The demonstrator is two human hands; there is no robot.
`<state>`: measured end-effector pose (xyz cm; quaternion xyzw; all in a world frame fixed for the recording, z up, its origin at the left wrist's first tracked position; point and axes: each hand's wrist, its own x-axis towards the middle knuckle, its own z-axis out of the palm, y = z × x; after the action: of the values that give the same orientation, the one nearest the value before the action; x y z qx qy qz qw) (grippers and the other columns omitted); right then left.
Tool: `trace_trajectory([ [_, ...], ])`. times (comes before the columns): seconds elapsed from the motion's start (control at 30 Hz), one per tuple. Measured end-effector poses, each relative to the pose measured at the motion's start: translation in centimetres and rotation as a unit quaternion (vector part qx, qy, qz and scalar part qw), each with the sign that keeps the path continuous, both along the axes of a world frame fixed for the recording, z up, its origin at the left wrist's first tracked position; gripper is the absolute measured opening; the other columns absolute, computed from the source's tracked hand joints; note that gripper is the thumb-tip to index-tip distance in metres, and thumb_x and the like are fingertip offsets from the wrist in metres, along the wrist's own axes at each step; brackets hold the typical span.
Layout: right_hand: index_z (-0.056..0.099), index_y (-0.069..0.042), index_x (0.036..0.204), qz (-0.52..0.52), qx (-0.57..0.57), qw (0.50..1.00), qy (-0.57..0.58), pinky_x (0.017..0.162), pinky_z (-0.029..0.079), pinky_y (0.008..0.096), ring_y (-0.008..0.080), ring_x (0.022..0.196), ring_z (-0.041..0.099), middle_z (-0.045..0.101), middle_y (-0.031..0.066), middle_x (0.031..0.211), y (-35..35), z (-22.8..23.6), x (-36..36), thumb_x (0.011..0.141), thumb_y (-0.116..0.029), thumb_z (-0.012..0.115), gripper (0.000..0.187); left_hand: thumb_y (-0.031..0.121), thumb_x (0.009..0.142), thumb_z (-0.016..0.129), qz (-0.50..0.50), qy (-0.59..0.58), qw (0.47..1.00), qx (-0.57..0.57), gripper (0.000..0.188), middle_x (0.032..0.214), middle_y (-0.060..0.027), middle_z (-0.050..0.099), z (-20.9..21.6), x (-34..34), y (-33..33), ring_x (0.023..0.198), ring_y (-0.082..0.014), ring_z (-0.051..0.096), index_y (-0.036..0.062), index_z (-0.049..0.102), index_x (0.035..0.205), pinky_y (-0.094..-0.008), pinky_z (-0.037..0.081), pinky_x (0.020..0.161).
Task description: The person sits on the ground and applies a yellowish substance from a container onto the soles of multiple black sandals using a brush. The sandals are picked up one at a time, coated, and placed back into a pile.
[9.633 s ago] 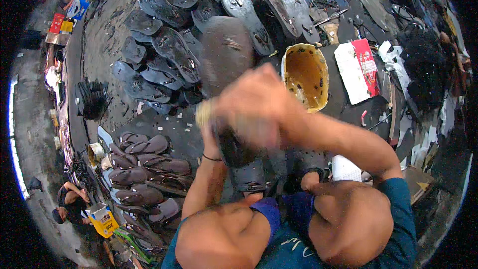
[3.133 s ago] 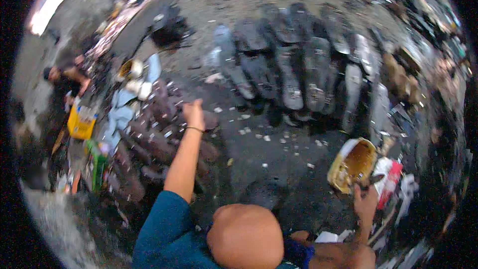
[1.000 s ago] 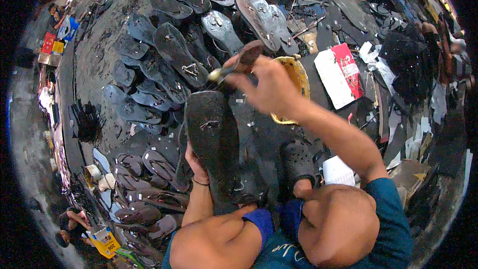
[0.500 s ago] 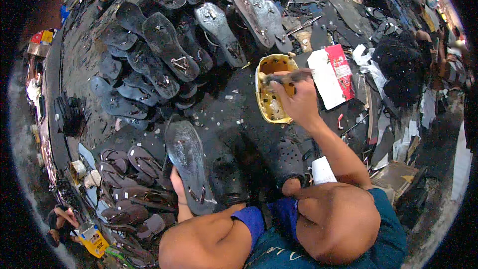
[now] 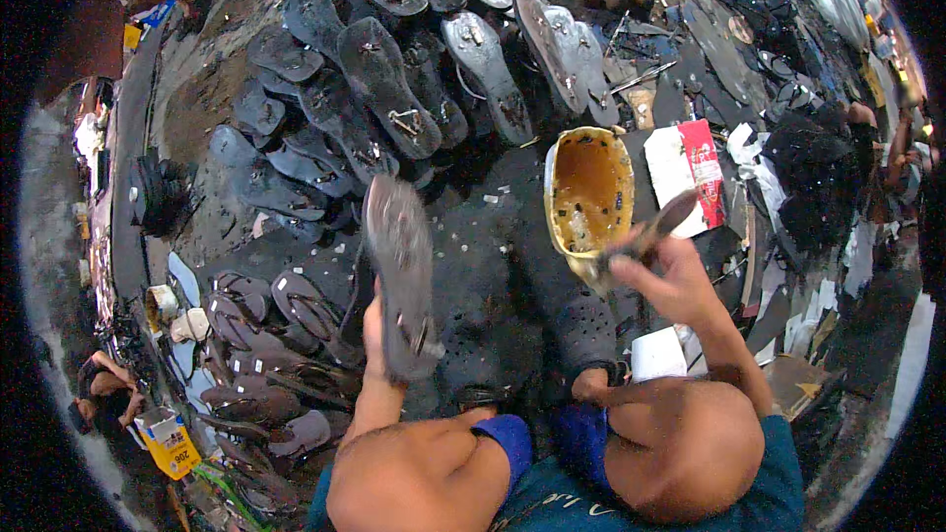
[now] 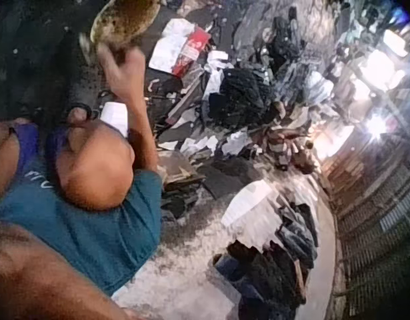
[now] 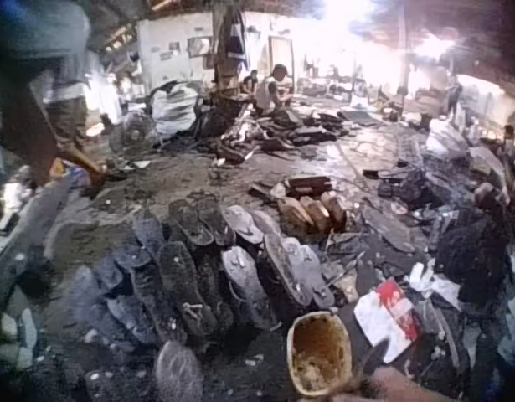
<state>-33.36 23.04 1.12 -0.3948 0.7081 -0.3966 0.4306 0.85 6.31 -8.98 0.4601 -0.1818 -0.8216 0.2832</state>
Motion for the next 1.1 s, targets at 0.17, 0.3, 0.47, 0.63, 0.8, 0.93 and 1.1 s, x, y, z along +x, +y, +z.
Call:
trace_trajectory([
  [0.17, 0.070, -0.006, 0.108, 0.062, -0.225, 0.972, -0.007, 0.087, 0.053, 0.0392, 0.0272, 0.095, 0.069, 0.072, 0.0106, 0.099, -8.3, 0.8, 5.7, 0.089, -0.015, 0.073, 0.021, 0.038, 0.107, 0.040, -0.077, 0.078, 0.992, -0.062, 0.043, 0.102, -0.0087, 0.070, 4.3, -11.3, -2.9, 0.090, -0.0209, 0.069, 0.0040, 0.063, 0.119, -0.0348, 0.057, 0.079],
  [0.3, 0.070, -0.013, 0.110, 0.038, -0.315, 0.944, 0.090, 0.082, 0.049, 0.0443, 0.0339, 0.093, 0.065, 0.070, 0.0108, 0.105, -14.0, -2.7, 5.3, 0.083, -0.019, 0.073, 0.027, 0.041, 0.104, 0.040, -0.060, 0.255, 0.965, -0.007, 0.045, 0.108, -0.0104, 0.070, 2.6, -10.4, -2.4, 0.095, -0.0234, 0.068, 0.0054, 0.063, 0.120, -0.0382, 0.057, 0.084],
  [0.47, 0.068, -0.008, 0.122, 0.167, -0.393, 0.885, 0.185, 0.084, 0.046, 0.0374, 0.0238, 0.100, 0.066, 0.069, 0.0067, 0.111, -7.6, 0.8, 7.5, 0.076, -0.014, 0.073, 0.047, 0.044, 0.101, 0.043, 0.011, 0.260, 0.966, 0.000, 0.046, 0.116, -0.0115, 0.066, 4.1, -10.1, -2.5, 0.100, -0.0258, 0.065, 0.0080, 0.059, 0.124, -0.0408, 0.056, 0.087],
  [0.63, 0.066, -0.016, 0.124, 0.065, -0.363, 0.924, 0.101, 0.082, 0.048, 0.0432, 0.0286, 0.094, 0.065, 0.069, 0.0071, 0.101, -9.6, -0.7, 6.4, 0.079, -0.013, 0.069, 0.045, 0.044, 0.101, 0.039, -0.049, 0.278, 0.957, -0.067, 0.050, 0.108, -0.0130, 0.069, -1.5, -8.6, -3.4, 0.093, -0.0287, 0.068, 0.0025, 0.062, 0.117, -0.0440, 0.057, 0.083],
  [0.8, 0.066, -0.017, 0.122, 0.228, -0.385, 0.891, 0.080, 0.086, 0.048, 0.0398, 0.0243, 0.094, 0.064, 0.067, 0.0051, 0.104, -5.9, -0.7, 9.5, 0.081, -0.019, 0.066, 0.041, 0.046, 0.102, 0.041, 0.024, 0.180, 0.983, 0.018, 0.051, 0.118, -0.0138, 0.067, 1.8, -9.8, -4.3, 0.104, -0.0245, 0.066, 0.0048, 0.060, 0.126, -0.0386, 0.055, 0.091],
  [0.93, 0.066, -0.015, 0.118, 0.146, -0.411, 0.868, 0.238, 0.081, 0.049, 0.0425, 0.0255, 0.094, 0.062, 0.065, 0.0058, 0.101, -12.2, 0.1, 5.6, 0.080, -0.020, 0.066, 0.038, 0.041, 0.105, 0.039, 0.016, 0.111, 0.993, -0.041, 0.043, 0.114, -0.0072, 0.068, 2.4, -11.1, -0.8, 0.105, -0.0200, 0.066, 0.0083, 0.061, 0.121, -0.0367, 0.055, 0.089],
  [1.1, 0.065, -0.015, 0.118, 0.199, -0.450, 0.832, 0.257, 0.080, 0.049, 0.0391, 0.0222, 0.090, 0.062, 0.062, 0.0025, 0.096, -7.9, 0.4, 8.7, 0.077, -0.022, 0.066, 0.042, 0.036, 0.106, 0.035, -0.037, 0.077, 0.996, -0.007, 0.040, 0.111, -0.0072, 0.068, 2.6, -12.1, -4.1, 0.095, -0.0223, 0.069, 0.0126, 0.058, 0.128, -0.0381, 0.058, 0.081],
])
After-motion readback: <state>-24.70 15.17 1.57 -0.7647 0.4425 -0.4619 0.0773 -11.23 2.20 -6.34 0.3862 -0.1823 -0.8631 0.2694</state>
